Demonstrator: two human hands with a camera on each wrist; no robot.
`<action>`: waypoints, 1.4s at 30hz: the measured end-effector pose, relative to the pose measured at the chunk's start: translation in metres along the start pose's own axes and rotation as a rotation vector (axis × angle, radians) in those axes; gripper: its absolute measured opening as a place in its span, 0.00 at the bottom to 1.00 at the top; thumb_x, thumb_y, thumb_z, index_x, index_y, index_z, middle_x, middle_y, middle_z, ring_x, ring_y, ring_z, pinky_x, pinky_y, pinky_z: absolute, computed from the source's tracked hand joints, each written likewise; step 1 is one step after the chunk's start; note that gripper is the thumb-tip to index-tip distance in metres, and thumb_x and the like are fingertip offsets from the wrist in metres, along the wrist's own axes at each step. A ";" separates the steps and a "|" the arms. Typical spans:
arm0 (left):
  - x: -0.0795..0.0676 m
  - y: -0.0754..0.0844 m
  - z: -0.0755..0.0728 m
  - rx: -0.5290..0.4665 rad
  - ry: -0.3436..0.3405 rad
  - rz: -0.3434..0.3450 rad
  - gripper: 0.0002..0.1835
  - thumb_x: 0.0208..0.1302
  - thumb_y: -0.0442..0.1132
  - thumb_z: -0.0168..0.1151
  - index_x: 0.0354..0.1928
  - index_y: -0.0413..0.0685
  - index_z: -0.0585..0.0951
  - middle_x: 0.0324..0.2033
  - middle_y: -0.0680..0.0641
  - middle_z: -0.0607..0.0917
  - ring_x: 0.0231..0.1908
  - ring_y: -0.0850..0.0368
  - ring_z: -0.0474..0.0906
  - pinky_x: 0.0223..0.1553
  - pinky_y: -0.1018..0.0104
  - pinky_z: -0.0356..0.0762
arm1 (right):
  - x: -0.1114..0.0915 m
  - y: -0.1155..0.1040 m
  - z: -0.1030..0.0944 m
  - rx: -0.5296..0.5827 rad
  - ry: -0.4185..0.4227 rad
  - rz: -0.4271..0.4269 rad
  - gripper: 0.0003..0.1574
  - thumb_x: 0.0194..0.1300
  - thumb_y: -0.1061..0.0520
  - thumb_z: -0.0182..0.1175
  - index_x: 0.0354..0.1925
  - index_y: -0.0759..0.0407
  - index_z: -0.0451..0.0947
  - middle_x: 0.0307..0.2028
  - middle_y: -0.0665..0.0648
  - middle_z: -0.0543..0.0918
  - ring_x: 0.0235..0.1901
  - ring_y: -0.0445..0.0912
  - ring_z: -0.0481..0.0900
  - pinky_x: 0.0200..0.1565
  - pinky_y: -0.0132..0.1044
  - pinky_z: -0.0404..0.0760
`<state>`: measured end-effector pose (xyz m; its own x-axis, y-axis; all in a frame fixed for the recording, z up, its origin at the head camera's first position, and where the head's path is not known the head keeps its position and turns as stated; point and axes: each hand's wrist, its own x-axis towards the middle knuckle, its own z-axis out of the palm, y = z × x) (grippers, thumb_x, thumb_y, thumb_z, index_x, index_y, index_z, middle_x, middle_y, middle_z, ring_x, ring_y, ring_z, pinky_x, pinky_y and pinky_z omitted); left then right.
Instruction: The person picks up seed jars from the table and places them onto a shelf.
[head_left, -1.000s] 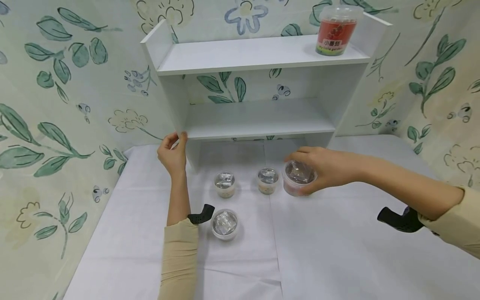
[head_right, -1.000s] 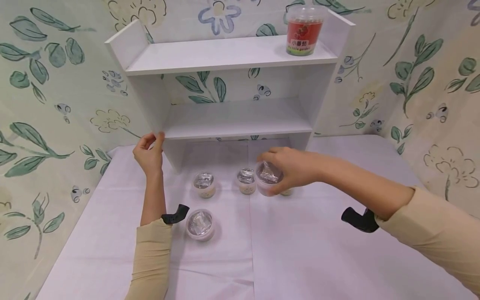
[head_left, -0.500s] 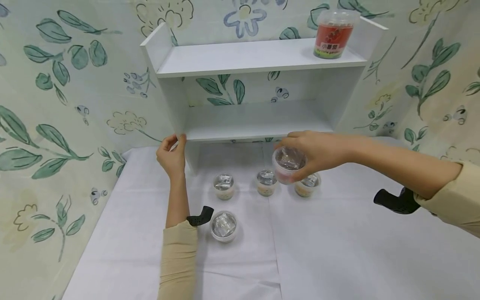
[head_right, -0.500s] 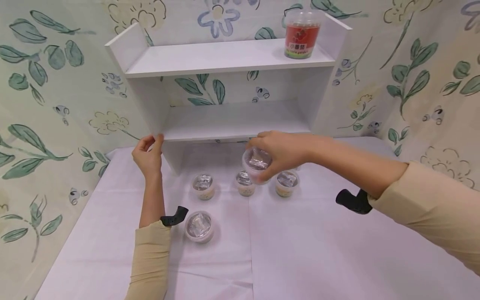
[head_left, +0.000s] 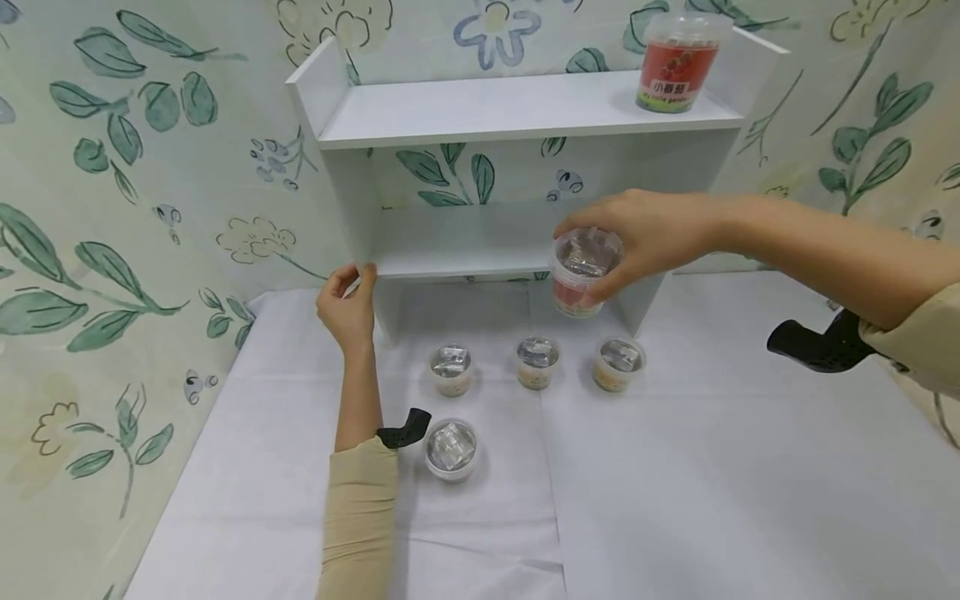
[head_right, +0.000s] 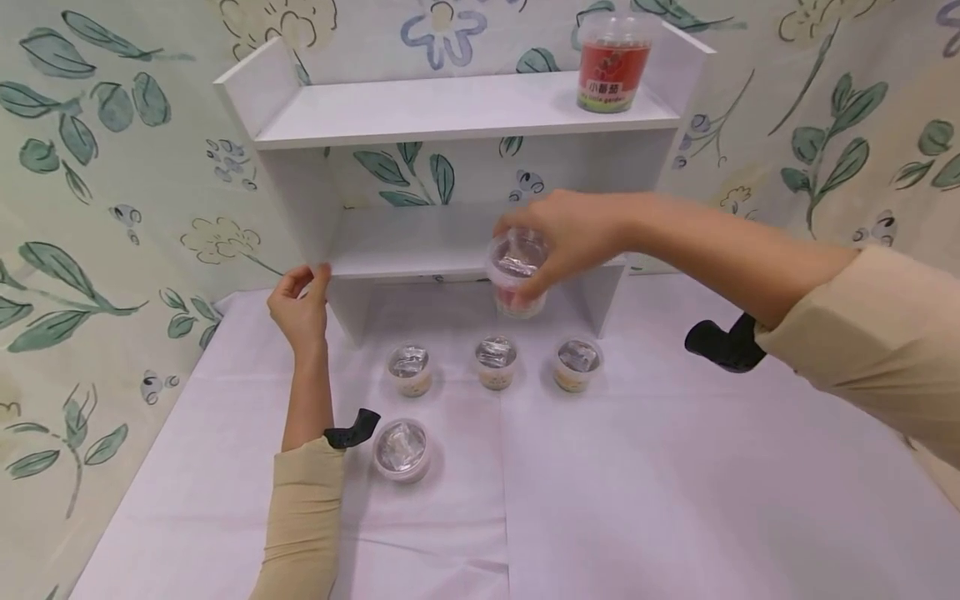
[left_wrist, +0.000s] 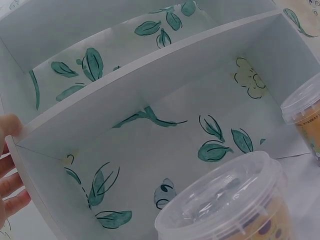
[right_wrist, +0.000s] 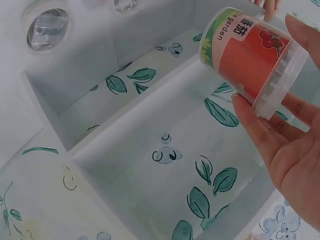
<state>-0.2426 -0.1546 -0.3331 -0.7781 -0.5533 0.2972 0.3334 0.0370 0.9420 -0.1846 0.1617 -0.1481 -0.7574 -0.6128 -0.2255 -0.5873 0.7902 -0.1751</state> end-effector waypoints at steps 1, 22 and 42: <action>0.000 0.000 0.000 0.000 0.001 0.001 0.13 0.54 0.34 0.65 0.38 0.29 0.81 0.39 0.36 0.84 0.26 0.69 0.80 0.38 0.71 0.80 | 0.000 0.000 -0.004 -0.004 0.001 0.003 0.47 0.50 0.38 0.67 0.63 0.53 0.62 0.56 0.57 0.73 0.53 0.52 0.70 0.52 0.51 0.73; 0.000 0.002 0.000 0.021 0.009 -0.001 0.13 0.55 0.34 0.64 0.38 0.29 0.81 0.39 0.36 0.84 0.27 0.70 0.80 0.39 0.71 0.80 | 0.014 0.033 -0.091 -0.139 0.139 0.157 0.60 0.46 0.31 0.66 0.69 0.53 0.54 0.58 0.65 0.67 0.49 0.60 0.69 0.41 0.54 0.80; 0.007 -0.026 0.003 0.022 0.041 0.032 0.14 0.52 0.41 0.68 0.35 0.36 0.83 0.36 0.42 0.85 0.26 0.65 0.82 0.35 0.71 0.81 | 0.089 0.115 -0.139 -0.224 0.202 0.367 0.67 0.42 0.20 0.56 0.70 0.51 0.47 0.55 0.69 0.67 0.30 0.57 0.80 0.23 0.44 0.82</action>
<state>-0.2586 -0.1568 -0.3546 -0.7449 -0.5848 0.3211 0.3455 0.0736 0.9355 -0.3591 0.1981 -0.0554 -0.9537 -0.2983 -0.0389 -0.3007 0.9487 0.0972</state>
